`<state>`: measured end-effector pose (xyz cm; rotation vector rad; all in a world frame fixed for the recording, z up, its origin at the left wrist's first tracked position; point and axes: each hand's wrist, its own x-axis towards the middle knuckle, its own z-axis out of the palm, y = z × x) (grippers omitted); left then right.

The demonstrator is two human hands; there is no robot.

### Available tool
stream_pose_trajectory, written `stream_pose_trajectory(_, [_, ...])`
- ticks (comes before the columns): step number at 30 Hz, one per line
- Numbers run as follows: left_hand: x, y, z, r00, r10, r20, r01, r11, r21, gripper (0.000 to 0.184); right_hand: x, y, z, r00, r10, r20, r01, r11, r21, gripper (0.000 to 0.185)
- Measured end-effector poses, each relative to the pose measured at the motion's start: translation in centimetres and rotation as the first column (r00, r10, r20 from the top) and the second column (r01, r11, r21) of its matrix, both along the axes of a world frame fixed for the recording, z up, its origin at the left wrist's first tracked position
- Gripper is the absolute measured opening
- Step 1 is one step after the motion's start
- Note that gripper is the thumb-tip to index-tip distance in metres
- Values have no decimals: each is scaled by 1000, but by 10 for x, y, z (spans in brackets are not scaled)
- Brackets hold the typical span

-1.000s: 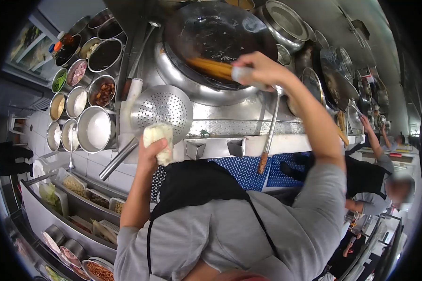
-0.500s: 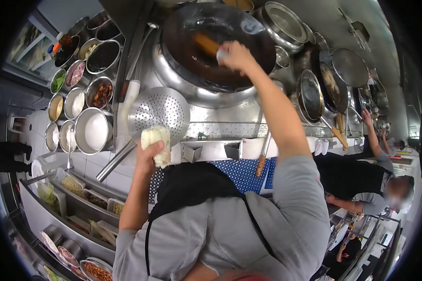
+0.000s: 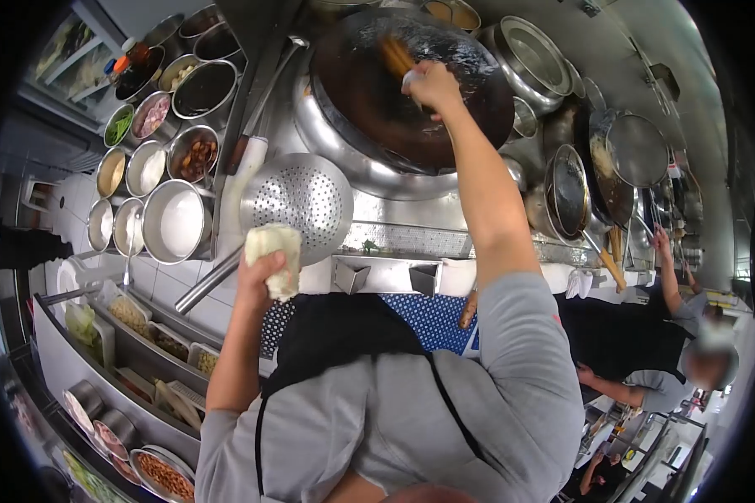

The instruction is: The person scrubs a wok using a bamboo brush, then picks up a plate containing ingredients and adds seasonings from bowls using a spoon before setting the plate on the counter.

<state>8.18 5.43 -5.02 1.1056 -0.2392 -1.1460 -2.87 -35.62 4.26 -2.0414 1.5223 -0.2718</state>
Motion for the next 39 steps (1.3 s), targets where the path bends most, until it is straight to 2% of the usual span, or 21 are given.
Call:
stream_pose_trajectory(2, [-2,1,-3,1000,-28,-8,28,1000,1,64,-19,36,12,980,163,-118,-160,986,39,55])
stream_pose_trajectory(4, [2,5,-5,999,-40,-28,40,999,-3,61,-65,50,3,882,420,-213,-449,887,-107,54])
stream_pose_trajectory(6, [6,17,-7,998,-40,-55,40,999,-1,55,-104,64,21,823,397,-406,-478,870,-117,54])
stream_pose_trajectory(8, [8,30,-6,997,17,-71,-15,999,29,61,-122,39,26,737,264,-623,-417,902,-112,47])
stream_pose_trajectory(10, [11,35,-6,994,82,-67,-79,996,36,63,-123,-23,8,746,81,-661,-323,912,-253,46])
stream_pose_trajectory(12, [15,29,-5,996,79,-37,-79,997,19,65,-80,-62,6,910,67,-410,-212,924,-318,43])
stream_pose_trajectory(14, [12,25,-5,997,76,-34,-75,996,43,64,-25,-59,8,999,-44,-18,44,999,5,40])
stream_pose_trajectory(15, [11,20,-2,998,54,-38,-52,998,44,63,-8,-55,-6,1000,-5,7,6,996,-94,48])
stream_pose_trajectory(16, [7,20,-2,997,49,-53,-46,997,54,62,3,-30,-8,995,-66,73,70,996,-59,55])
stream_pose_trajectory(18, [8,15,-4,997,36,-70,-32,998,58,61,-3,5,-5,999,35,-12,-34,999,14,57])
stream_pose_trajectory(20, [13,23,-8,998,19,-63,-16,999,47,65,-33,19,-21,922,312,-232,-356,916,-185,55])
stream_pose_trajectory(24, [24,36,-17,992,78,-102,-71,995,75,68,-76,19,2,846,266,-462,-375,913,-161,44])
stream_pose_trajectory(26, [23,32,-18,988,66,-139,-52,993,103,67,-61,-43,-22,920,154,-360,-268,919,-291,38])
stream_pose_trajectory(28, [10,-13,4,989,12,-150,0,997,79,56,-24,-48,-1,960,36,-277,-108,963,-248,35])
stream_pose_trajectory(29, [4,-36,-3,983,-58,-175,60,998,7,47,-11,-39,3,969,45,-242,-102,967,-232,35])
stream_pose_trajectory(30, [-6,-64,0,973,-91,-211,103,994,44,38,-9,-24,-1,976,42,-215,-88,974,-207,36])
stream_pose_trajectory(31, [-27,-94,20,971,-79,-227,101,991,85,33,-10,-9,-6,961,105,-255,-157,968,-194,38])
stream_pose_trajectory(33, [-47,-144,24,937,-278,-209,286,958,10,47,-23,24,-8,936,226,-271,-276,947,-165,41])
stream_pose_trajectory(34, [-60,-163,39,935,-274,-227,302,948,102,51,-35,42,-6,924,290,-249,-331,933,-139,42])
stream_pose_trajectory(36, [-69,-198,29,894,-307,-327,349,934,75,48,-70,69,27,842,448,-302,-474,880,-15,42])
stream_pose_trajectory(39, [-79,-234,16,868,-271,-417,361,920,153,46,-124,79,71,712,422,-561,-488,872,36,39])
